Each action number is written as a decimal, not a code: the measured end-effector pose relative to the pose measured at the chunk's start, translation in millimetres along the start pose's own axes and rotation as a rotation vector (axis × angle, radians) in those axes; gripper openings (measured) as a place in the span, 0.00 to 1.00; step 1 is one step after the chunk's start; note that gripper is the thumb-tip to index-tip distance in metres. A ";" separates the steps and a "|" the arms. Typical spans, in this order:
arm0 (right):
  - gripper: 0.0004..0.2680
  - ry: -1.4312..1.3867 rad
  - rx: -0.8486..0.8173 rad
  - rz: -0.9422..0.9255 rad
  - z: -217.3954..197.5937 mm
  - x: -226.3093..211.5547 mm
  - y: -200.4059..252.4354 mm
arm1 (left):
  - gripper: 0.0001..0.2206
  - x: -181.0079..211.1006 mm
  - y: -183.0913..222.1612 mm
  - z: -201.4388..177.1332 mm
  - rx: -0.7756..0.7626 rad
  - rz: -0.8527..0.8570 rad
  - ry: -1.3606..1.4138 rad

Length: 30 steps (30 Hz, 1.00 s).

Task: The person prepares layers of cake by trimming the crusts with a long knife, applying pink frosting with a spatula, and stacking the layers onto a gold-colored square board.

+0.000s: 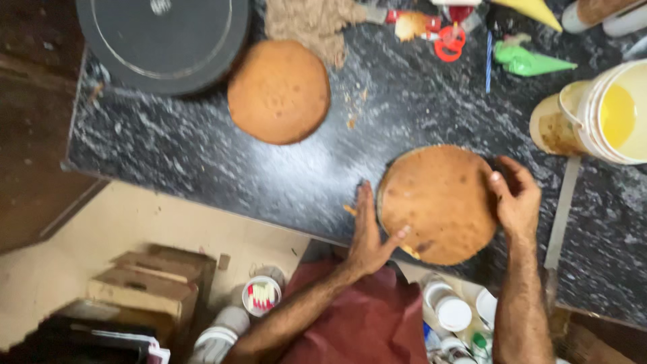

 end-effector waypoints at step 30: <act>0.14 0.885 -0.355 -1.055 256.6 -242.5 -202.1 | 0.26 7.1 -278.3 -232.4 0.366 0.112 0.439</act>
Point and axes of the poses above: each hand's wrist, its own y-axis away from the middle knuckle, its own z-axis out of the palm, x = y × z, the point moved 9 cm from there along -y, towards the middle knuckle, and after that the axes turned 1 degree about z, right-handed, at the moved point
